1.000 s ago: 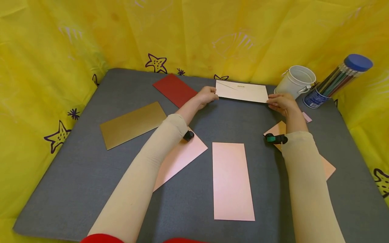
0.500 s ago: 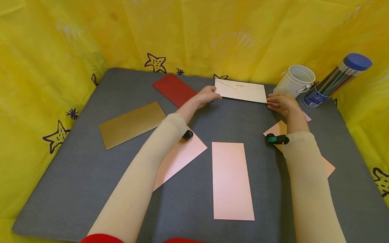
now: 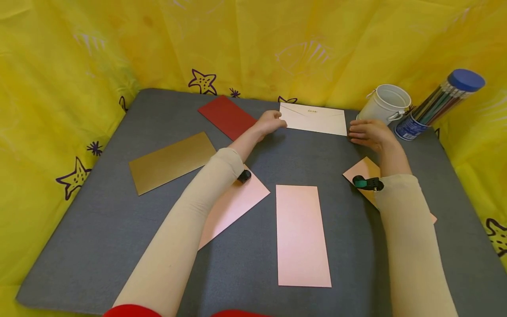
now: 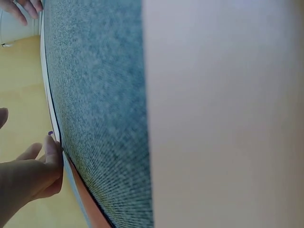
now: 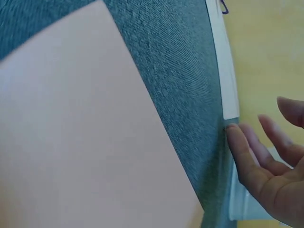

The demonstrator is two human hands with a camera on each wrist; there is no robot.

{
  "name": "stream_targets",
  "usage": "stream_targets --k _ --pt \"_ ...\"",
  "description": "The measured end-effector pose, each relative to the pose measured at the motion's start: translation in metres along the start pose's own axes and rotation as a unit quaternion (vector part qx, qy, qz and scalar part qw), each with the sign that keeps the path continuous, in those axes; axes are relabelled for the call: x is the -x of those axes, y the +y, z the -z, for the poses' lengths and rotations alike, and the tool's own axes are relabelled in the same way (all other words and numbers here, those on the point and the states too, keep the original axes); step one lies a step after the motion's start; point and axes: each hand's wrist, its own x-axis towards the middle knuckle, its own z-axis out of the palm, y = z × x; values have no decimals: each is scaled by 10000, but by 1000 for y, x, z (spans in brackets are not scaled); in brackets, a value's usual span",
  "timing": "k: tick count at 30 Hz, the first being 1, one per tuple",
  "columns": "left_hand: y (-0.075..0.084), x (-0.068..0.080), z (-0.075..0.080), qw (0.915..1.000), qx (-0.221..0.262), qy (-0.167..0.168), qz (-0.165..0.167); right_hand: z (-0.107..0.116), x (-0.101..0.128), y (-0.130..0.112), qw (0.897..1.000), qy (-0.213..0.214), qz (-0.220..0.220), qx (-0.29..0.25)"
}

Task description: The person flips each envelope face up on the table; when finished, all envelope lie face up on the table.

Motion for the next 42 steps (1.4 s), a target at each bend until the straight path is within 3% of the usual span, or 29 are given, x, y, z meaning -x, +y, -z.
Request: stream_targets --k 8,12,18,26,38,42 --pt "1 3 -9 9963 110 808 -270 10 11 2 9890 -175 394 1414" --pt "5 7 -19 9952 255 855 -392 17 16 6 9784 -302 615 1950" --pt "14 16 -40 9971 497 350 -464 26 26 11 9625 -407 581 2619" --pt "21 27 -69 9944 769 -626 -377 31 37 18 9344 -456 255 3525" --pt "26 45 -92 9773 956 -1889 -98 25 48 27 8912 -795 -81 4465" --pt "27 50 -97 9724 962 -2125 -85 24 50 30 8721 -693 175 4841"
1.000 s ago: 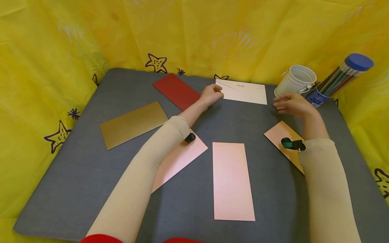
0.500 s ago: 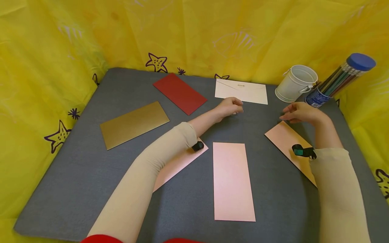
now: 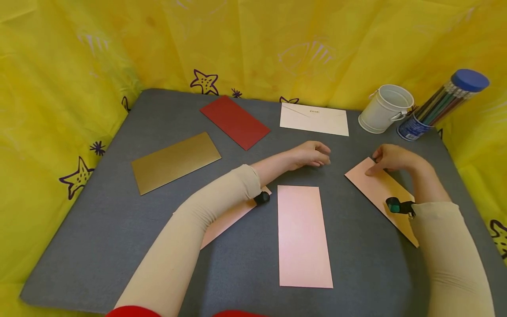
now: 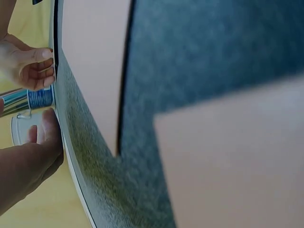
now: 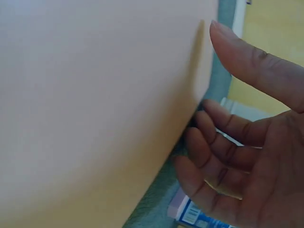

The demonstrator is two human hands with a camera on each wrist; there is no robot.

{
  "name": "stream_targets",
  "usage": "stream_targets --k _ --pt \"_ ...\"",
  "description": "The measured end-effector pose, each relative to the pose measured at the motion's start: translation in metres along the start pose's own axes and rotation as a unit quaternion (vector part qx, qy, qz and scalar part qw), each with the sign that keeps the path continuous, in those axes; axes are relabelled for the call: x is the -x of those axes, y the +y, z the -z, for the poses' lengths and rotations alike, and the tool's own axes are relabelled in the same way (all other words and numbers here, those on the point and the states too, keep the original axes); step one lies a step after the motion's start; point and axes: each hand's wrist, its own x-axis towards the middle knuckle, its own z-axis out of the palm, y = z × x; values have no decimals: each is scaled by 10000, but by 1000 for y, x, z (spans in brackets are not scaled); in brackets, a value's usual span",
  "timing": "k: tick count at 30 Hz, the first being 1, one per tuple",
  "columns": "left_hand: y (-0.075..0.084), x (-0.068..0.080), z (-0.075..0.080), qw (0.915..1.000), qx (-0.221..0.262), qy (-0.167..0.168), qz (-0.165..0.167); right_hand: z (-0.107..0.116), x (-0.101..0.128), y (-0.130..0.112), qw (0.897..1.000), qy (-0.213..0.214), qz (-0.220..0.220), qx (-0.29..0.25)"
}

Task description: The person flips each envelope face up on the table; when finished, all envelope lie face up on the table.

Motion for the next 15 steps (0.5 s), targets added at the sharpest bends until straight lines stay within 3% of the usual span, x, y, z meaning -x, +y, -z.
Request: stream_targets --k 4,15 --pt "2 2 -4 9999 -25 -118 30 -6 0 2 9989 346 208 257" --pt "3 -1 -7 9997 -125 -227 49 -8 2 7 9976 604 343 -48"
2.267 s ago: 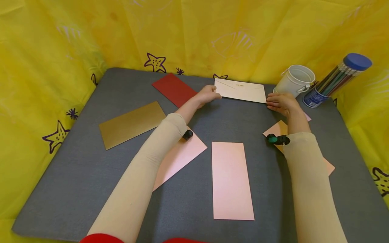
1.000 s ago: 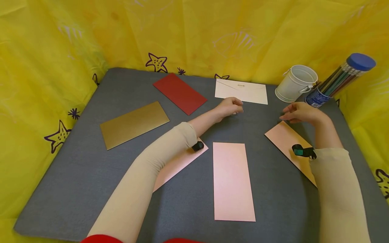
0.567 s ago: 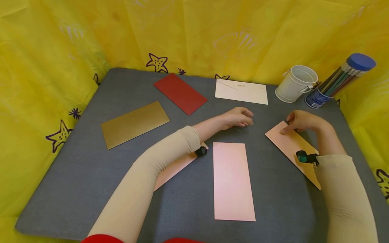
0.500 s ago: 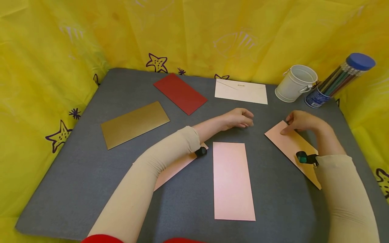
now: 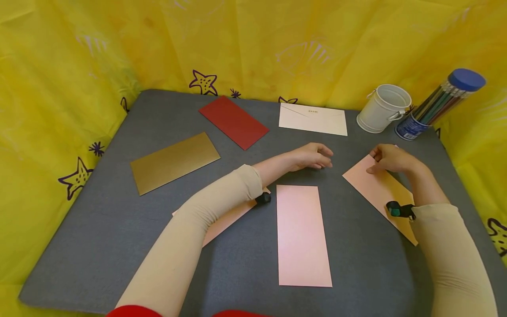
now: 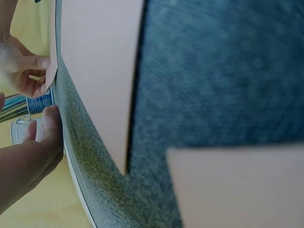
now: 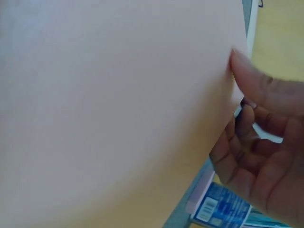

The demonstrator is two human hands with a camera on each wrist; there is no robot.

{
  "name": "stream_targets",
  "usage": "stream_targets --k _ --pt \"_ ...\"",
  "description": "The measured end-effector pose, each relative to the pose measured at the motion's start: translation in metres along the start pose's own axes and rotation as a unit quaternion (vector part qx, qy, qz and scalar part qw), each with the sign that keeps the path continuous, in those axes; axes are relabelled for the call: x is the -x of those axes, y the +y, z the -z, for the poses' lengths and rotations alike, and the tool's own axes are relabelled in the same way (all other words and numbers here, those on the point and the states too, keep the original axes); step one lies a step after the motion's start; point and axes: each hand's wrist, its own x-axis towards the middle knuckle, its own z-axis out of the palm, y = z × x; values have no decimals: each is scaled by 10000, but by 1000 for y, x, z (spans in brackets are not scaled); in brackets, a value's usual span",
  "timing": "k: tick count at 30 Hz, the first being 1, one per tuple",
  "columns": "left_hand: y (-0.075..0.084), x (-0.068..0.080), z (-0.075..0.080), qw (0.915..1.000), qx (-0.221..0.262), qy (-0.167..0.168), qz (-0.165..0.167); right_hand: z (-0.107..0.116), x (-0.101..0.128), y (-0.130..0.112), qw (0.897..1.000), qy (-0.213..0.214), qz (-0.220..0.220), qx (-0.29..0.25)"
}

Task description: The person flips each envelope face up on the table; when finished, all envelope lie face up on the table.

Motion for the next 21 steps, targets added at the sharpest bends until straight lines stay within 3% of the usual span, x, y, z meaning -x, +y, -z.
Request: stream_targets --k 6,13,17,21 --pt "1 -4 -2 9998 -213 -48 -44 2 -1 -7 9974 320 602 -235" --pt "1 -13 -10 9990 -428 -131 -80 1 0 -37 9901 251 1145 -772" --pt "1 -16 -15 9998 -204 -23 -51 1 -2 -56 9873 392 1311 -809" --pt "-1 -16 -17 9985 -358 252 -335 1 -2 -71 9851 693 1364 -790"
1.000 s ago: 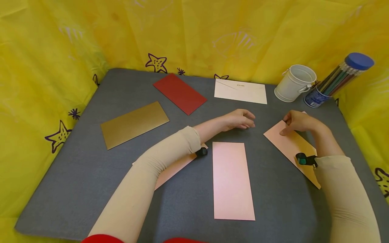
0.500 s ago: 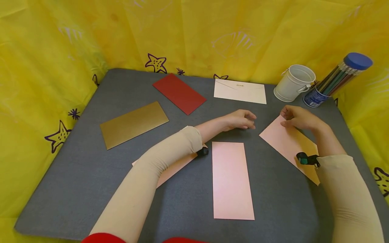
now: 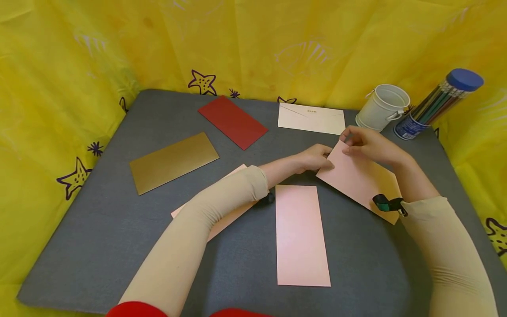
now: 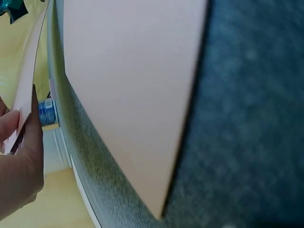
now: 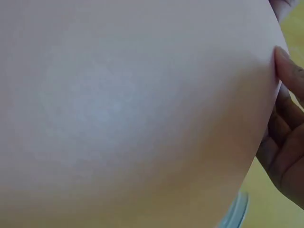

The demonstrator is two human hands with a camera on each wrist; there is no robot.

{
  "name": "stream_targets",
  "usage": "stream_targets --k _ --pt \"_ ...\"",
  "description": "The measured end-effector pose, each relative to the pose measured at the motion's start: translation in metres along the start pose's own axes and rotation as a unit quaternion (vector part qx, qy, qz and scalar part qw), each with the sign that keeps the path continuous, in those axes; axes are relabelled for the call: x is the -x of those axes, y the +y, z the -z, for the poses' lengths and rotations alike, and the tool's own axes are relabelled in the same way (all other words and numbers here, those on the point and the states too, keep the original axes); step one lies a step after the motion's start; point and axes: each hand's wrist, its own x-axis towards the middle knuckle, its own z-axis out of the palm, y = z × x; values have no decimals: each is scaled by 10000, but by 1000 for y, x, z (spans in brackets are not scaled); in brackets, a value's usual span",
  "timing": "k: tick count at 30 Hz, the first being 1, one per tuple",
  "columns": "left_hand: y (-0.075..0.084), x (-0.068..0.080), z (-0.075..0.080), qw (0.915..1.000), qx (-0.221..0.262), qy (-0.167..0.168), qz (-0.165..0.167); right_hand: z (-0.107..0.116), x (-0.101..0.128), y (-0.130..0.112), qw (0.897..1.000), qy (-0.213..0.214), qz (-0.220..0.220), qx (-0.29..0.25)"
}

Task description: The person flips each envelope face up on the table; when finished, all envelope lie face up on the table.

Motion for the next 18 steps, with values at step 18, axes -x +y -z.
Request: stream_targets --k 18 --pt "10 21 41 9944 892 561 -8 16 7 -1 9916 1171 -484 270"
